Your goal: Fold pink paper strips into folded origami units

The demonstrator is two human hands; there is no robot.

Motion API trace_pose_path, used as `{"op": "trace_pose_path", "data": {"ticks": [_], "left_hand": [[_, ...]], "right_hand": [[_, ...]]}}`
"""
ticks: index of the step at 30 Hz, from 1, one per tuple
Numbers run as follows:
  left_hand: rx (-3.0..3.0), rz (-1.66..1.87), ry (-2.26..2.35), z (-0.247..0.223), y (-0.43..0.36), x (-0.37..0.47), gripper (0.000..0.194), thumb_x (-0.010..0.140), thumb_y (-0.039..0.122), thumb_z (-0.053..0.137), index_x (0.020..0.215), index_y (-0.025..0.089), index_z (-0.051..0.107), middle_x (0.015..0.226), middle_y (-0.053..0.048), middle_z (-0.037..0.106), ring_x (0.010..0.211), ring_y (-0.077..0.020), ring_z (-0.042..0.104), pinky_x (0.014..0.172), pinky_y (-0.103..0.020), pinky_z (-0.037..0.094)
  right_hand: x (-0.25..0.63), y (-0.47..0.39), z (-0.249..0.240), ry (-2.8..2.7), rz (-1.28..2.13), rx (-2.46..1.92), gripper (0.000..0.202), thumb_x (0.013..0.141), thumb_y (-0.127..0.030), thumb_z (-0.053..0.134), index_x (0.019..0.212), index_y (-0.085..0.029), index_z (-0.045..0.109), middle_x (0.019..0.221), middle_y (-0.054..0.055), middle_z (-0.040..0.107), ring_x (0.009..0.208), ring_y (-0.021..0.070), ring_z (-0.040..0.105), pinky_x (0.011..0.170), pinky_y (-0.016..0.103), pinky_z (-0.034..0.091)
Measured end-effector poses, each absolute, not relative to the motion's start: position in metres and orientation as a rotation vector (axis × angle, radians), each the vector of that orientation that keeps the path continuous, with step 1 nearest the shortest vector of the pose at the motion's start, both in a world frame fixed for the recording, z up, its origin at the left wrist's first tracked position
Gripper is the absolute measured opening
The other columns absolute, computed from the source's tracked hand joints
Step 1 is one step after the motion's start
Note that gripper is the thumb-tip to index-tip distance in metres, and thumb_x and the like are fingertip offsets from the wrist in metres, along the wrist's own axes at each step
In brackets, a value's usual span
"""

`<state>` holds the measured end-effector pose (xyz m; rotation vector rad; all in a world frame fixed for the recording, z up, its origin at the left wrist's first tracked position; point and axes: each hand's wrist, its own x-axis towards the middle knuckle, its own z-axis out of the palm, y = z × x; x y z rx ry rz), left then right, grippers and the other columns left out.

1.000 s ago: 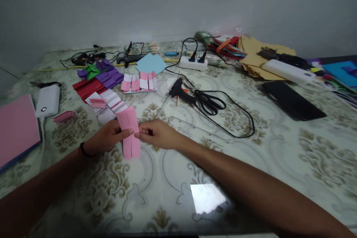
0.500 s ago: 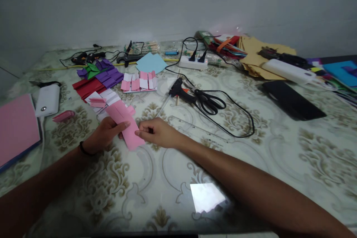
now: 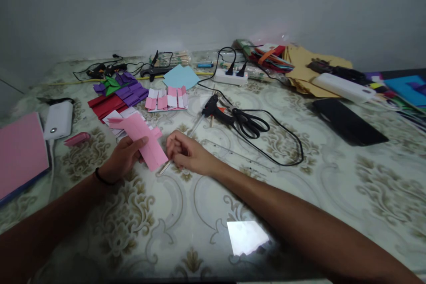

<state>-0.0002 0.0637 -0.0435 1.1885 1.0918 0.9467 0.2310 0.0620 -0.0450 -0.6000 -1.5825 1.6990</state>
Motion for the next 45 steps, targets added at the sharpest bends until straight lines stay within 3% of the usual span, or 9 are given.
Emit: {"op": "trace_pose_path", "data": {"ticks": [4,8,12,17,22,26,36,40,45], "left_hand": [[1.250,0.890,1.123,-0.041,0.063,-0.001,0.037,0.085,0.045,0.069,0.067,0.013,0.062,0.054,0.002,0.054,0.048,-0.0092,0.047,0.047,-0.021,0.035],[1.439,0.742,1.137,-0.037,0.064,-0.004,0.038,0.087,0.047,0.067,0.073,0.011,0.067,0.061,-0.001,0.059,0.055,-0.0111,0.051,0.052,-0.023,0.037],[1.644,0.594,1.144,-0.031,0.064,-0.005,0.044,0.089,0.049,0.064,0.066,0.012,0.062,0.059,0.000,0.055,0.056,-0.0114,0.049,0.051,-0.023,0.034],[1.579,0.670,1.084,-0.032,0.065,-0.002,0.030,0.088,0.041,0.066,0.084,0.012,0.064,0.067,0.000,0.061,0.057,-0.0113,0.053,0.053,-0.022,0.041],[1.463,0.804,1.018,-0.036,0.066,0.001,0.027,0.088,0.036,0.069,0.099,0.015,0.057,0.069,0.003,0.059,0.051,-0.0100,0.051,0.048,-0.021,0.043],[1.453,0.821,1.021,-0.036,0.065,0.002,0.027,0.088,0.034,0.068,0.104,0.015,0.060,0.072,0.002,0.061,0.058,-0.0121,0.056,0.054,-0.022,0.046],[1.473,0.680,1.037,-0.026,0.062,0.001,0.028,0.084,0.037,0.073,0.094,0.012,0.068,0.071,-0.001,0.065,0.061,-0.0137,0.058,0.056,-0.023,0.046],[1.539,0.650,1.078,-0.025,0.063,0.002,0.024,0.083,0.035,0.071,0.079,0.012,0.068,0.064,0.000,0.063,0.057,-0.0120,0.056,0.053,-0.022,0.044],[1.558,0.646,1.087,-0.026,0.064,0.003,0.021,0.081,0.033,0.069,0.075,0.013,0.067,0.061,0.000,0.063,0.054,-0.0113,0.055,0.051,-0.021,0.042]], "right_hand": [[0.231,0.064,-0.046,-1.678,1.672,-0.539,0.041,0.086,-0.015,0.065,0.127,-0.018,0.059,0.088,-0.002,0.056,0.059,0.0055,0.046,0.052,0.017,0.038],[0.234,0.066,-0.044,-1.919,1.475,-0.599,0.034,0.089,-0.016,0.066,0.123,-0.016,0.072,0.079,-0.003,0.052,0.060,0.0057,0.042,0.054,0.019,0.033],[0.233,0.065,-0.040,-2.019,1.400,-0.599,0.024,0.090,-0.018,0.067,0.112,-0.016,0.078,0.076,-0.002,0.051,0.063,0.0074,0.044,0.055,0.020,0.032],[0.232,0.065,-0.041,-1.956,1.451,-0.620,0.018,0.092,-0.019,0.063,0.102,-0.014,0.078,0.079,0.000,0.057,0.063,0.0073,0.049,0.056,0.020,0.036],[0.232,0.065,-0.048,-1.667,1.696,-0.662,0.022,0.094,-0.028,0.063,0.111,-0.015,0.066,0.075,-0.002,0.056,0.056,0.0070,0.054,0.053,0.017,0.043],[0.233,0.065,-0.050,-1.754,1.629,-0.644,0.028,0.092,-0.023,0.066,0.119,-0.015,0.067,0.071,-0.004,0.056,0.054,0.0064,0.049,0.051,0.016,0.040],[0.230,0.061,-0.039,-2.165,1.203,-0.538,0.024,0.096,-0.022,0.063,0.115,-0.019,0.077,0.110,0.009,0.071,0.085,0.0142,0.065,0.073,0.024,0.049],[0.230,0.061,-0.041,-2.154,1.218,-0.566,0.020,0.096,-0.025,0.064,0.110,-0.020,0.078,0.102,0.008,0.073,0.083,0.0149,0.066,0.074,0.025,0.050],[0.232,0.063,-0.043,-1.977,1.422,-0.621,0.020,0.097,-0.026,0.059,0.104,-0.015,0.074,0.085,0.004,0.069,0.066,0.0102,0.058,0.059,0.021,0.043]]}}
